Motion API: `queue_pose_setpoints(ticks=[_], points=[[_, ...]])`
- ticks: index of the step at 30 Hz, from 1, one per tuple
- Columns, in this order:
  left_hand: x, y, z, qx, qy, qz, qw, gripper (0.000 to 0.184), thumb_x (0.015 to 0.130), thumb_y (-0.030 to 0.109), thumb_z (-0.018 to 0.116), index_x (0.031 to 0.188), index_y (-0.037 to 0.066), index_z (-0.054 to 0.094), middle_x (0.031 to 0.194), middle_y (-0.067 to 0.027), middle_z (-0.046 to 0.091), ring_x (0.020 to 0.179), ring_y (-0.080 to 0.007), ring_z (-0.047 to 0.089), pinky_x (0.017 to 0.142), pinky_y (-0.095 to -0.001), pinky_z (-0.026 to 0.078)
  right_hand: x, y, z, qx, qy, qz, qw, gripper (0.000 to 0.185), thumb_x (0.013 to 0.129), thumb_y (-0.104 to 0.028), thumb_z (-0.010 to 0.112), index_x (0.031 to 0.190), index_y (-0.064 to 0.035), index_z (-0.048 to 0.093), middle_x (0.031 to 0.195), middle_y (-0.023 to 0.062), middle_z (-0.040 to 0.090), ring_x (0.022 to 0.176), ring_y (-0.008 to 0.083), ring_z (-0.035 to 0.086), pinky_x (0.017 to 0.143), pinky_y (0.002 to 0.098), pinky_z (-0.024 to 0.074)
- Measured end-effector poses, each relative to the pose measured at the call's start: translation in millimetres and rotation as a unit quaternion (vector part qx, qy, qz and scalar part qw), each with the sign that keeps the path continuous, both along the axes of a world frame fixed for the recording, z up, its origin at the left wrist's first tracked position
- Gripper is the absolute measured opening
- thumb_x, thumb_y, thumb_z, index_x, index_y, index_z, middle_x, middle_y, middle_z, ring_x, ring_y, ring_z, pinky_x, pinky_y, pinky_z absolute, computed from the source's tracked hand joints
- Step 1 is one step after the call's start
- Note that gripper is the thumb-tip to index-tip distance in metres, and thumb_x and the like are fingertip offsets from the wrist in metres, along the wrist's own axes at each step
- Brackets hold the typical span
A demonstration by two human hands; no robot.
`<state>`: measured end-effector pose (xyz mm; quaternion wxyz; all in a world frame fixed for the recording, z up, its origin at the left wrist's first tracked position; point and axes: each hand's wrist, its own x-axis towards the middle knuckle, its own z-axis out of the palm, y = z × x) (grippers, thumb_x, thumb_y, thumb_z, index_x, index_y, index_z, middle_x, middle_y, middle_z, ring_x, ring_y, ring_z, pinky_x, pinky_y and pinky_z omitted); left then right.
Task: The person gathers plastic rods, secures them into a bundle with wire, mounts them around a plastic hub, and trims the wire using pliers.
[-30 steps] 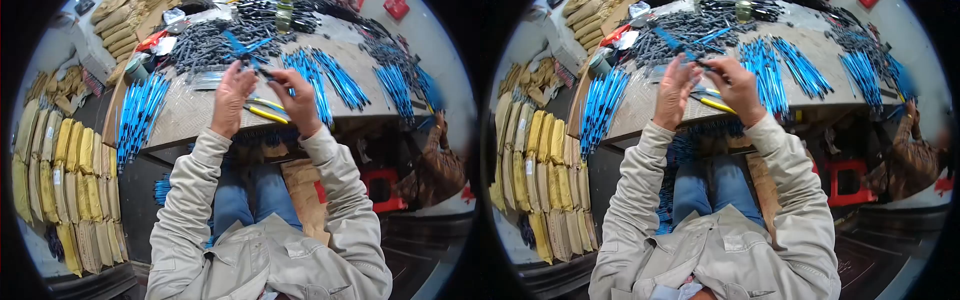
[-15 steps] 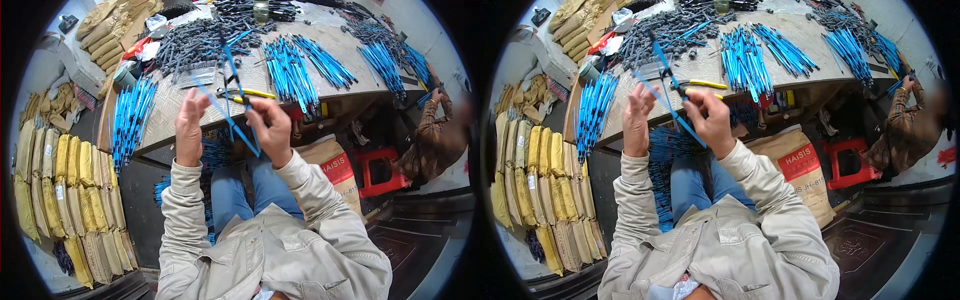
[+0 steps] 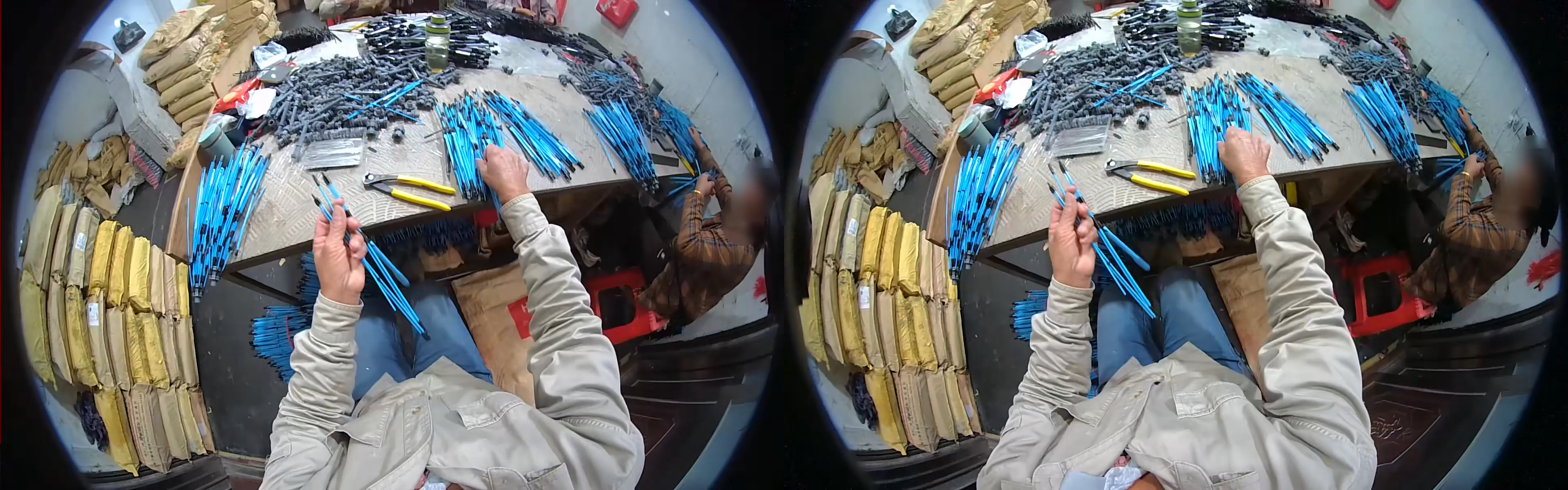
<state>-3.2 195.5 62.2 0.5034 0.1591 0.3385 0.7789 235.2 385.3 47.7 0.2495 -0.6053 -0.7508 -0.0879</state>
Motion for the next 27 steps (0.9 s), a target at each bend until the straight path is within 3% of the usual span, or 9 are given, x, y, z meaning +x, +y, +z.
queue_pose_setpoints(ticks=[3, 6, 9, 11, 13, 17, 19, 24, 27], points=[[-2, -11, -6, 0.022, 0.004, -0.064, 0.998, 0.022, 0.093, 0.025, 0.05, 0.106, 0.007, 0.053, 0.062, 0.0008, 0.048, 0.047, -0.0016, 0.039, 0.036, -0.0146, 0.026, -1, 13, 4, -0.02, -0.023, -0.012, 0.999, 0.023, 0.081, -0.03, 0.062, 0.082, -0.0073, 0.059, 0.077, 0.0116, 0.063, 0.072, 0.0302, 0.062, 0.059, 0.0394, 0.0472], [-2, -24, -18, 0.012, 0.034, -0.133, 0.99, 0.022, 0.094, 0.025, 0.048, 0.106, 0.007, 0.053, 0.064, -0.0008, 0.051, 0.047, -0.0029, 0.041, 0.037, -0.0157, 0.028, -1, 10, 15, 0.113, 0.196, 0.024, 0.974, 0.021, 0.082, -0.028, 0.061, 0.081, -0.0073, 0.058, 0.072, 0.0114, 0.063, 0.068, 0.0302, 0.062, 0.057, 0.0395, 0.0467], [-2, -19, -22, 0.013, 0.1, -0.198, 0.975, 0.023, 0.095, 0.026, 0.046, 0.107, 0.007, 0.052, 0.069, -0.0038, 0.056, 0.048, -0.0047, 0.044, 0.038, -0.0175, 0.032, -6, -16, 32, 0.156, 0.24, 0.058, 0.956, 0.019, 0.082, -0.024, 0.062, 0.079, -0.0058, 0.056, 0.07, 0.0114, 0.062, 0.063, 0.0288, 0.061, 0.055, 0.0375, 0.0462], [-1, -22, -28, -0.015, 0.144, -0.169, 0.975, 0.024, 0.096, 0.025, 0.043, 0.107, 0.005, 0.051, 0.085, -0.0112, 0.063, 0.061, -0.0113, 0.058, 0.051, -0.0224, 0.045, -7, -51, 45, 0.191, 0.263, 0.079, 0.942, 0.014, 0.083, -0.018, 0.062, 0.081, -0.0056, 0.054, 0.065, 0.0094, 0.058, 0.057, 0.0229, 0.059, 0.053, 0.032, 0.0448], [-2, -20, -26, -0.004, 0.136, -0.149, 0.979, 0.024, 0.096, 0.025, 0.043, 0.107, 0.005, 0.051, 0.09, -0.013, 0.063, 0.068, -0.014, 0.06, 0.057, -0.0245, 0.047, -5, -86, 47, 0.22, 0.289, 0.105, 0.926, 0.01, 0.083, -0.012, 0.062, 0.083, -0.005, 0.055, 0.061, 0.0048, 0.054, 0.053, 0.0132, 0.054, 0.05, 0.0269, 0.0419], [-3, -10, -17, 0.007, 0.12, -0.112, 0.986, 0.026, 0.096, 0.024, 0.042, 0.108, 0.002, 0.05, 0.101, -0.0167, 0.062, 0.085, -0.0204, 0.063, 0.072, -0.0299, 0.051, -12, -160, 37, 0.11, 0.473, 0.2, 0.851, 0.008, 0.082, -0.005, 0.062, 0.082, -0.0012, 0.055, 0.062, -0.002, 0.052, 0.056, 0.0037, 0.048, 0.048, 0.0208, 0.0386], [1, -2, -12, 0.037, 0.136, -0.095, 0.985, 0.027, 0.096, 0.024, 0.041, 0.109, 0.001, 0.05, 0.103, -0.0166, 0.061, 0.094, -0.0226, 0.062, 0.079, -0.0323, 0.051, -19, -188, 35, 0.046, 0.437, 0.231, 0.868, 0.007, 0.081, -0.003, 0.062, 0.083, -0.0008, 0.055, 0.061, -0.0018, 0.052, 0.054, 0.0029, 0.047, 0.048, 0.0195, 0.0381], [30, -3, 8, 0.072, 0.153, -0.1, 0.981, 0.026, 0.096, 0.022, 0.043, 0.112, 0.003, 0.049, 0.093, -0.0114, 0.062, 0.082, -0.0186, 0.063, 0.072, -0.0289, 0.052, -44, -197, 16, -0.016, 0.438, 0.278, 0.855, 0.009, 0.078, -0.004, 0.065, 0.082, -0.0019, 0.057, 0.059, 0.0038, 0.053, 0.048, 0.0068, 0.047, 0.044, 0.0226, 0.0381], [39, -8, 6, 0.11, 0.202, -0.05, 0.972, 0.024, 0.095, 0.022, 0.046, 0.11, 0.004, 0.05, 0.08, -0.0051, 0.059, 0.065, -0.012, 0.058, 0.058, -0.0239, 0.048, -53, -200, 10, -0.048, 0.413, 0.278, 0.866, 0.01, 0.078, -0.005, 0.065, 0.083, -0.002, 0.057, 0.059, 0.0049, 0.053, 0.047, 0.0087, 0.048, 0.045, 0.0236, 0.039]])
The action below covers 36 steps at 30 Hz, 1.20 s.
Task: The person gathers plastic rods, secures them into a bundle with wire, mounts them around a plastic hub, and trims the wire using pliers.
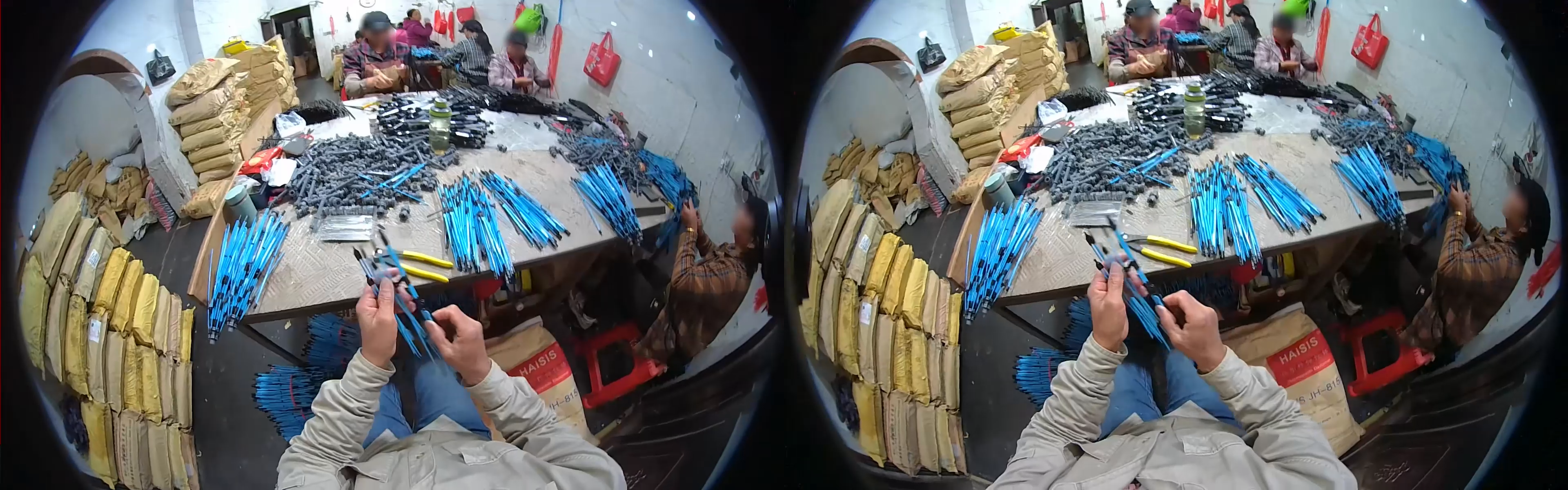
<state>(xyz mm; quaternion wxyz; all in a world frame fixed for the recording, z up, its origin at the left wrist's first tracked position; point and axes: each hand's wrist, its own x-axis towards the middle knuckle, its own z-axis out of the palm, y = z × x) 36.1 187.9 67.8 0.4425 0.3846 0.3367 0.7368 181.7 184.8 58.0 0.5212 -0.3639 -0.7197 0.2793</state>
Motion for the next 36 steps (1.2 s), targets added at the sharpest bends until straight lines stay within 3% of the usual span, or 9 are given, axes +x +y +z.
queue_pose_setpoints(ticks=[7, 9, 10, 13, 17, 21, 29, 33, 36], points=[[-21, -5, -4, -0.056, -0.123, -0.052, 0.99, 0.021, 0.094, 0.025, 0.049, 0.104, 0.007, 0.052, 0.071, -0.001, 0.054, 0.051, -0.005, 0.046, 0.041, -0.0184, 0.033, 35, 66, -10, -0.152, 0.028, 0.225, 0.962, 0.018, 0.089, -0.012, 0.049, 0.082, -0.0013, 0.062, 0.07, 0.0025, 0.058, 0.056, 0.0076, 0.055, 0.051, 0.0223, 0.0441], [-27, -12, -5, -0.079, -0.131, -0.061, 0.986, 0.02, 0.094, 0.024, 0.049, 0.105, 0.008, 0.052, 0.073, -0.002, 0.056, 0.052, -0.0055, 0.048, 0.041, -0.0182, 0.035, 70, 128, -16, -0.226, 0.051, 0.02, 0.973, 0.025, 0.089, -0.017, 0.048, 0.078, -0.0025, 0.065, 0.074, 0.0034, 0.062, 0.056, 0.0094, 0.057, 0.05, 0.0226, 0.0447], [-30, -14, -5, -0.085, -0.141, -0.061, 0.984, 0.02, 0.094, 0.024, 0.048, 0.105, 0.008, 0.052, 0.075, -0.0029, 0.058, 0.053, -0.006, 0.05, 0.042, -0.018, 0.037, 95, 170, -23, -0.056, -0.02, -0.076, 0.995, 0.025, 0.089, -0.018, 0.048, 0.079, -0.0021, 0.064, 0.073, 0.0048, 0.063, 0.057, 0.0102, 0.058, 0.049, 0.023, 0.0442], [-27, -14, -2, -0.12, -0.17, -0.072, 0.975, 0.02, 0.094, 0.024, 0.047, 0.106, 0.009, 0.052, 0.081, -0.0056, 0.061, 0.057, -0.0084, 0.054, 0.045, -0.0189, 0.042, 148, 251, -30, 0.101, -0.203, -0.306, 0.925, 0.019, 0.083, -0.021, 0.055, 0.081, -0.0036, 0.064, 0.079, 0.0115, 0.065, 0.067, 0.0251, 0.063, 0.059, 0.0352, 0.0487], [-14, -10, 1, -0.18, -0.201, -0.109, 0.957, 0.02, 0.095, 0.024, 0.045, 0.107, 0.009, 0.051, 0.093, -0.0113, 0.063, 0.065, -0.015, 0.06, 0.053, -0.024, 0.05, 158, 291, -33, 0.065, -0.418, -0.405, 0.811, 0.017, 0.081, -0.022, 0.057, 0.08, -0.0061, 0.063, 0.082, 0.0114, 0.063, 0.078, 0.029, 0.062, 0.065, 0.041, 0.0481], [-5, -5, -4, -0.196, -0.185, -0.138, 0.953, 0.021, 0.096, 0.025, 0.043, 0.104, 0.008, 0.051, 0.102, -0.0152, 0.062, 0.073, -0.0204, 0.062, 0.064, -0.031, 0.052, 150, 315, -41, 0.057, -0.513, -0.367, 0.774, 0.017, 0.08, -0.023, 0.057, 0.078, -0.0065, 0.06, 0.082, 0.0104, 0.06, 0.081, 0.0276, 0.062, 0.067, 0.0422, 0.0474], [-4, -4, -32, -0.158, -0.138, -0.209, 0.955, 0.023, 0.097, 0.026, 0.038, 0.091, 0.008, 0.049, 0.094, -0.0121, 0.059, 0.064, -0.0165, 0.053, 0.063, -0.0305, 0.045, 176, 305, -26, 0.042, -0.239, -0.313, 0.918, 0.02, 0.081, -0.025, 0.056, 0.078, -0.006, 0.059, 0.08, 0.0127, 0.062, 0.081, 0.0305, 0.061, 0.066, 0.0405, 0.0473], [-3, -14, -35, -0.163, -0.153, -0.23, 0.947, 0.024, 0.097, 0.026, 0.038, 0.088, 0.007, 0.049, 0.088, -0.011, 0.058, 0.061, -0.0145, 0.05, 0.059, -0.0275, 0.041, 171, 283, -6, -0.094, -0.249, -0.088, 0.96, 0.023, 0.082, -0.029, 0.055, 0.081, -0.0067, 0.062, 0.084, 0.0135, 0.064, 0.082, 0.0317, 0.061, 0.067, 0.039, 0.0474], [-2, -17, -39, -0.166, -0.157, -0.217, 0.949, 0.025, 0.097, 0.026, 0.04, 0.088, 0.005, 0.05, 0.085, -0.0116, 0.059, 0.062, -0.0139, 0.052, 0.059, -0.0268, 0.042, 164, 279, -7, -0.057, -0.33, -0.204, 0.92, 0.027, 0.081, -0.033, 0.057, 0.083, -0.0065, 0.063, 0.086, 0.0137, 0.064, 0.084, 0.0309, 0.061, 0.068, 0.0384, 0.0479]])
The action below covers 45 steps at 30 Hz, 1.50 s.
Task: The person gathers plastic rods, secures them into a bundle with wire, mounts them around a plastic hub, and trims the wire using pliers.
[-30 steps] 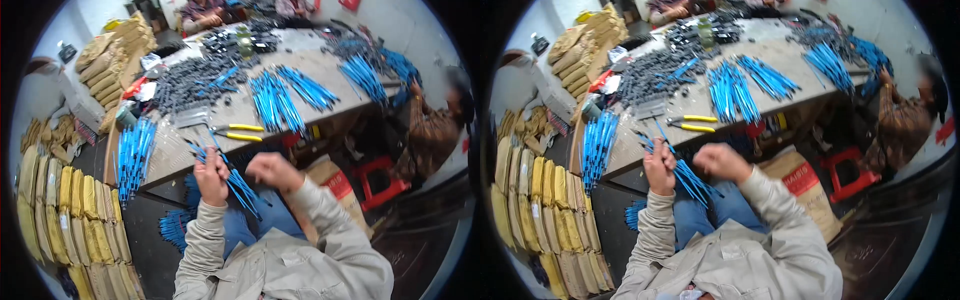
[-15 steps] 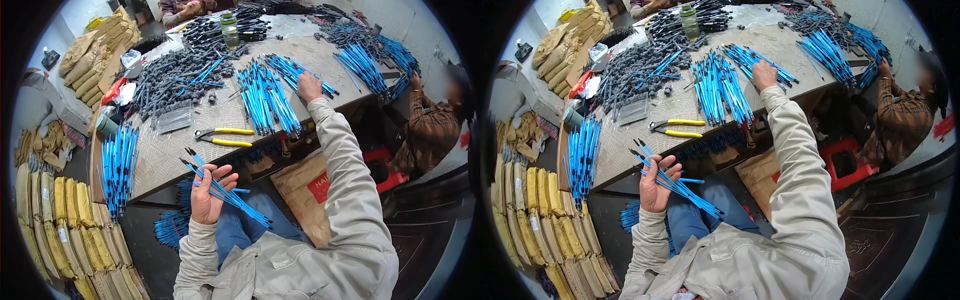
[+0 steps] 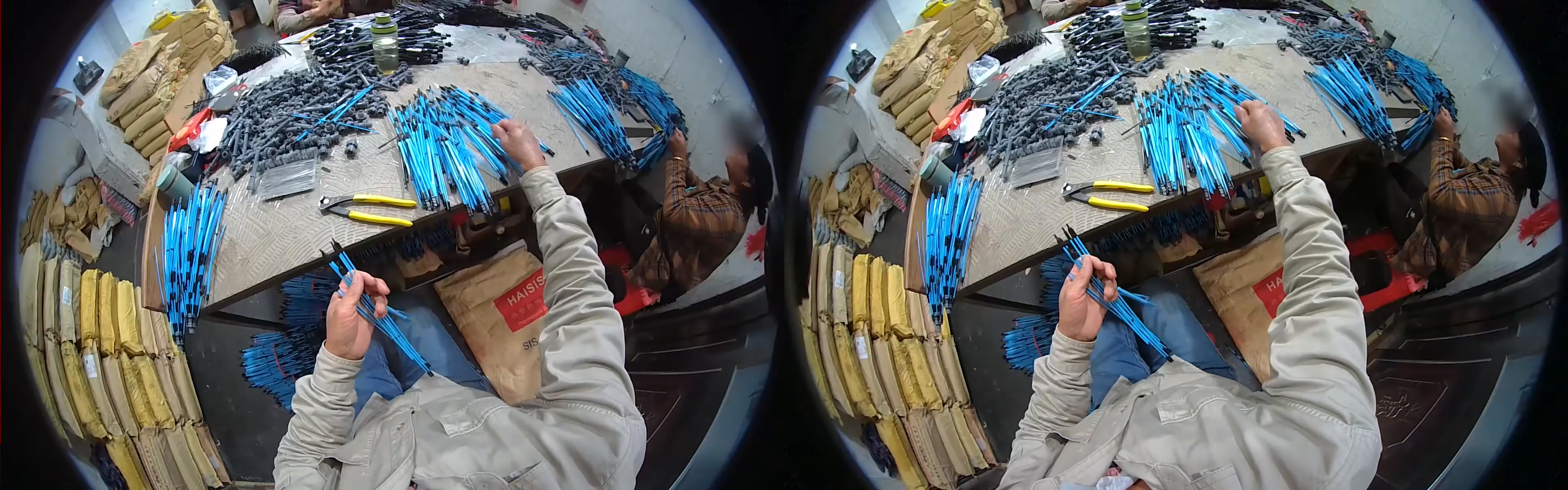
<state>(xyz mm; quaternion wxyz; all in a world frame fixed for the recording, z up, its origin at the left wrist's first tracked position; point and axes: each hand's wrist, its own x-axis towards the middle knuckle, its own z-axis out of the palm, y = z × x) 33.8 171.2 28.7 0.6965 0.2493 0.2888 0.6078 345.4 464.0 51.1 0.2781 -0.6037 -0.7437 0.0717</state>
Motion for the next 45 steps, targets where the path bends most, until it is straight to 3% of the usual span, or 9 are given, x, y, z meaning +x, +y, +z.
queue_pose_setpoints(ticks=[5, 9, 16, 20, 26, 33, 36, 40, 45], points=[[7, -3, 5, -0.006, 0.058, 0.008, 0.998, 0.026, 0.097, 0.029, 0.038, 0.089, 0.006, 0.05, 0.082, -0.0098, 0.059, 0.063, -0.0142, 0.052, 0.059, -0.0273, 0.042, -23, -2, -18, 0.002, -0.218, -0.055, 0.975, 0.032, 0.077, -0.037, 0.059, 0.085, -0.0074, 0.065, 0.088, 0.014, 0.065, 0.084, 0.0301, 0.063, 0.068, 0.0412, 0.0489], [16, -4, 8, -0.015, 0.137, -0.001, 0.99, 0.029, 0.097, 0.031, 0.04, 0.091, 0.005, 0.052, 0.08, -0.0104, 0.061, 0.065, -0.0148, 0.055, 0.06, -0.0269, 0.044, -31, 2, -21, -0.007, -0.254, -0.051, 0.966, 0.025, 0.075, -0.032, 0.057, 0.085, -0.011, 0.066, 0.084, 0.0135, 0.065, 0.076, 0.0321, 0.064, 0.063, 0.046, 0.0489], [11, -5, -1, -0.01, 0.14, -0.013, 0.99, 0.028, 0.096, 0.029, 0.042, 0.091, 0.004, 0.054, 0.084, -0.0127, 0.062, 0.064, -0.0161, 0.056, 0.056, -0.0273, 0.044, -11, -3, -19, 0.099, 0.043, -0.082, 0.991, 0.021, 0.079, -0.027, 0.055, 0.081, -0.007, 0.06, 0.076, 0.0171, 0.062, 0.071, 0.0347, 0.061, 0.062, 0.0454, 0.0469], [13, -7, 2, -0.013, 0.145, -0.01, 0.989, 0.03, 0.096, 0.029, 0.042, 0.096, 0.002, 0.055, 0.09, -0.014, 0.064, 0.07, -0.0175, 0.06, 0.062, -0.0285, 0.048, -18, -52, 8, 0.149, -0.004, -0.051, 0.987, 0.018, 0.081, -0.027, 0.056, 0.081, -0.0087, 0.056, 0.066, 0.0142, 0.06, 0.066, 0.0357, 0.059, 0.057, 0.0456, 0.0453], [13, 12, 13, -0.025, 0.113, 0.079, 0.99, 0.039, 0.095, 0.028, 0.043, 0.118, -0.003, 0.047, 0.12, -0.0189, 0.053, 0.105, -0.0248, 0.057, 0.089, -0.0363, 0.047, -82, -214, 17, 0.184, -0.016, 0.087, 0.979, 0.011, 0.083, -0.016, 0.059, 0.077, -0.0097, 0.053, 0.058, 0.0088, 0.057, 0.052, 0.0279, 0.058, 0.044, 0.0364, 0.0417], [-1, 24, 21, 0.006, 0.107, 0.155, 0.982, 0.03, 0.094, 0.025, 0.047, 0.11, 0.0, 0.052, 0.102, -0.0139, 0.061, 0.092, -0.0226, 0.062, 0.08, -0.0339, 0.051, -124, -286, -17, 0.194, -0.047, 0.222, 0.954, 0.01, 0.078, -0.008, 0.065, 0.081, -0.0062, 0.056, 0.061, 0.0066, 0.057, 0.047, 0.0206, 0.055, 0.043, 0.0309, 0.0393], [-7, 25, 12, 0.015, 0.212, 0.222, 0.952, 0.023, 0.092, 0.024, 0.051, 0.098, 0.002, 0.054, 0.08, -0.0087, 0.061, 0.073, -0.0177, 0.062, 0.068, -0.0314, 0.053, -127, -294, -24, 0.222, -0.018, 0.233, 0.947, 0.014, 0.076, -0.01, 0.067, 0.085, -0.0049, 0.058, 0.064, 0.0046, 0.057, 0.051, 0.0184, 0.057, 0.044, 0.0304, 0.0401], [-10, 25, 19, 0.014, 0.179, 0.268, 0.946, 0.013, 0.089, 0.018, 0.057, 0.089, 0.005, 0.053, 0.068, -0.0026, 0.053, 0.056, -0.0097, 0.049, 0.049, -0.02, 0.039, -130, -307, -31, 0.14, 0.091, 0.238, 0.957, 0.013, 0.077, -0.019, 0.067, 0.084, -0.0094, 0.061, 0.065, 0.0036, 0.058, 0.052, 0.0192, 0.057, 0.046, 0.032, 0.0429], [-40, 30, 9, 0.057, 0.112, 0.174, 0.977, 0.014, 0.091, 0.019, 0.055, 0.085, 0.007, 0.051, 0.063, 0.0007, 0.045, 0.056, -0.0091, 0.043, 0.051, -0.0211, 0.035, -98, -305, -48, -0.009, 0.157, 0.278, 0.948, 0.013, 0.079, -0.023, 0.066, 0.078, -0.0104, 0.064, 0.067, 0.004, 0.061, 0.053, 0.0201, 0.059, 0.047, 0.0297, 0.0453]])
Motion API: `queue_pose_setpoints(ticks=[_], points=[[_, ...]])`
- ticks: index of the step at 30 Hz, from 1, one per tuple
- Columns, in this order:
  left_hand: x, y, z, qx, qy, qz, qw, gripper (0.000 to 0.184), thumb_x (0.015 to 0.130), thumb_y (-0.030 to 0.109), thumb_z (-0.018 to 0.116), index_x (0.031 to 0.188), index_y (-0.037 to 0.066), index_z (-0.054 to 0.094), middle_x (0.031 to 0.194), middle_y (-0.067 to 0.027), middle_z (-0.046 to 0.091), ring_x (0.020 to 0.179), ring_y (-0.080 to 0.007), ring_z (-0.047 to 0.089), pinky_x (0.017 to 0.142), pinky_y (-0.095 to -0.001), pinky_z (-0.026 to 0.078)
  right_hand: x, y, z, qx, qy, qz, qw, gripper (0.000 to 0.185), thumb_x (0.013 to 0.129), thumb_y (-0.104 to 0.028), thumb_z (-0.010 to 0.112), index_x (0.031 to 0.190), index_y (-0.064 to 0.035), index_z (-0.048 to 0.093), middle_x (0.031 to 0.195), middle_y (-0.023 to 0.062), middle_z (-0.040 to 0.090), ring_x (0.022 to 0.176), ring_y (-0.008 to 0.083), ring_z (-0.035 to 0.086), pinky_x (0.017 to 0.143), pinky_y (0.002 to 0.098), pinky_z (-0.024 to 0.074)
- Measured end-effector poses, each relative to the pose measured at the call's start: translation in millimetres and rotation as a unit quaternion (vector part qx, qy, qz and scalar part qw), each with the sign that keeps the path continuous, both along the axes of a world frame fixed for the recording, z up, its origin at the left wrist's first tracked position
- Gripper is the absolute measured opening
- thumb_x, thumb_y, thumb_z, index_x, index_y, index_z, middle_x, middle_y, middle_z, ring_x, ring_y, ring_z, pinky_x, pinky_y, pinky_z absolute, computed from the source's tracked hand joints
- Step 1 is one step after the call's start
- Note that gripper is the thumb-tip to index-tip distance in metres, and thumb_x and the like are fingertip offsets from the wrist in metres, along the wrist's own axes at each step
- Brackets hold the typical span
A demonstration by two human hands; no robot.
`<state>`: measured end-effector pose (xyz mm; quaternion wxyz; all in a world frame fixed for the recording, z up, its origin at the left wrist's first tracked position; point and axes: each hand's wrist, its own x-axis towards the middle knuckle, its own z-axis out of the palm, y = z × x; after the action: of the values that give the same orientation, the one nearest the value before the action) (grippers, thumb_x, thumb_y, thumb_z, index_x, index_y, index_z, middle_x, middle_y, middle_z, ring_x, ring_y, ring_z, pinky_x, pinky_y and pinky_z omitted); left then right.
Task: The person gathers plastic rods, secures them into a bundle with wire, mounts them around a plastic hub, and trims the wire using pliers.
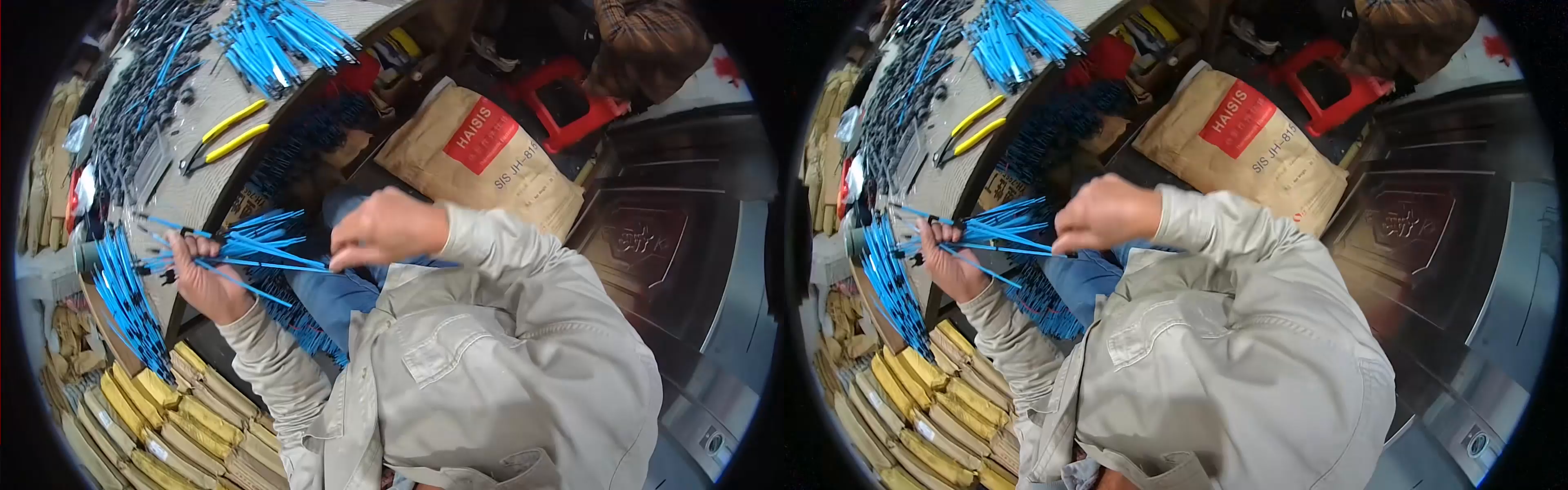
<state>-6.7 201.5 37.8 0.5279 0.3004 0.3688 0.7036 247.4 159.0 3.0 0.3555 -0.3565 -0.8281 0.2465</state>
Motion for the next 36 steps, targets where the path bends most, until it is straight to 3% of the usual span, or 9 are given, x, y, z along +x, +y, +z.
queue_pose_setpoints(ticks=[5, 7, 12, 16, 22, 25, 30, 33, 36], points=[[23, -5, 25, -0.058, 0.018, 0.067, 0.996, 0.014, 0.092, 0.021, 0.053, 0.091, 0.007, 0.051, 0.064, 0.0, 0.048, 0.057, -0.0108, 0.044, 0.052, -0.0229, 0.037, 73, 123, 20, -0.08, 0.197, -0.14, 0.967, 0.014, 0.081, -0.018, 0.062, 0.082, -0.0041, 0.066, 0.068, 0.0069, 0.062, 0.058, 0.0107, 0.058, 0.056, 0.0262, 0.0471], [38, -4, 33, -0.081, 0.02, 0.109, 0.991, 0.014, 0.093, 0.021, 0.052, 0.094, 0.007, 0.051, 0.064, -0.0012, 0.049, 0.056, -0.0116, 0.045, 0.052, -0.0238, 0.038, 101, 202, 24, 0.139, 0.093, -0.272, 0.948, 0.014, 0.081, -0.018, 0.063, 0.08, -0.0047, 0.066, 0.07, 0.007, 0.063, 0.062, 0.0165, 0.061, 0.06, 0.0268, 0.0485], [53, -16, 38, 0.01, -0.047, -0.134, 0.99, 0.019, 0.095, 0.018, 0.044, 0.109, 0.005, 0.046, 0.07, -0.0112, 0.06, 0.079, -0.0274, 0.065, 0.072, -0.0399, 0.054, 128, 329, 30, 0.212, -0.132, -0.444, 0.86, 0.027, 0.078, -0.028, 0.063, 0.097, -0.009, 0.062, 0.101, 0.0097, 0.061, 0.088, 0.0291, 0.06, 0.075, 0.0365, 0.0482], [55, -23, 46, -0.019, -0.03, -0.112, 0.993, 0.021, 0.096, 0.021, 0.041, 0.112, 0.008, 0.047, 0.077, -0.01, 0.062, 0.094, -0.0316, 0.063, 0.082, -0.0462, 0.052, 119, 355, 19, 0.075, -0.341, -0.431, 0.832, 0.032, 0.076, -0.032, 0.064, 0.099, -0.0102, 0.059, 0.109, 0.0104, 0.057, 0.093, 0.0301, 0.058, 0.078, 0.0394, 0.0471], [45, -24, 27, -0.039, -0.045, -0.141, 0.988, 0.02, 0.096, 0.021, 0.041, 0.108, 0.007, 0.048, 0.096, -0.0174, 0.063, 0.094, -0.034, 0.062, 0.085, -0.0478, 0.05, 117, 333, 19, 0.097, -0.111, -0.355, 0.923, 0.027, 0.076, -0.029, 0.063, 0.092, -0.0079, 0.063, 0.095, 0.0116, 0.061, 0.083, 0.0291, 0.061, 0.069, 0.0399, 0.0486], [44, -21, 19, -0.004, -0.016, -0.177, 0.984, 0.02, 0.095, 0.023, 0.042, 0.103, 0.006, 0.049, 0.104, -0.0206, 0.061, 0.097, -0.0353, 0.061, 0.085, -0.0481, 0.05, 128, 328, 26, -0.07, 0.018, -0.244, 0.967, 0.027, 0.078, -0.033, 0.061, 0.089, -0.0081, 0.061, 0.087, 0.0096, 0.063, 0.075, 0.0305, 0.061, 0.067, 0.0402, 0.0484], [54, -23, 26, -0.038, -0.01, -0.178, 0.983, 0.021, 0.095, 0.026, 0.045, 0.096, 0.006, 0.05, 0.107, -0.023, 0.059, 0.096, -0.0342, 0.061, 0.084, -0.0466, 0.05, 124, 326, 47, -0.01, -0.063, -0.273, 0.96, 0.027, 0.081, -0.034, 0.058, 0.09, -0.0086, 0.059, 0.082, 0.0127, 0.065, 0.073, 0.034, 0.061, 0.066, 0.0422, 0.0479], [55, -30, 27, -0.065, -0.029, -0.19, 0.979, 0.023, 0.094, 0.028, 0.046, 0.093, 0.006, 0.051, 0.106, -0.0233, 0.06, 0.096, -0.0337, 0.062, 0.084, -0.0455, 0.05, 109, 327, 48, 0.187, -0.224, -0.362, 0.885, 0.021, 0.085, -0.028, 0.057, 0.088, -0.0069, 0.058, 0.074, 0.0137, 0.062, 0.075, 0.0316, 0.062, 0.063, 0.0421, 0.0453], [54, -37, 21, -0.07, -0.021, -0.174, 0.982, 0.026, 0.095, 0.029, 0.045, 0.09, 0.005, 0.054, 0.1, -0.0216, 0.063, 0.09, -0.0281, 0.064, 0.081, -0.0395, 0.05, 97, 343, 54, 0.153, -0.167, -0.37, 0.901, 0.02, 0.086, -0.028, 0.056, 0.091, -0.0088, 0.058, 0.074, 0.0137, 0.061, 0.074, 0.0325, 0.062, 0.062, 0.0427, 0.045]])
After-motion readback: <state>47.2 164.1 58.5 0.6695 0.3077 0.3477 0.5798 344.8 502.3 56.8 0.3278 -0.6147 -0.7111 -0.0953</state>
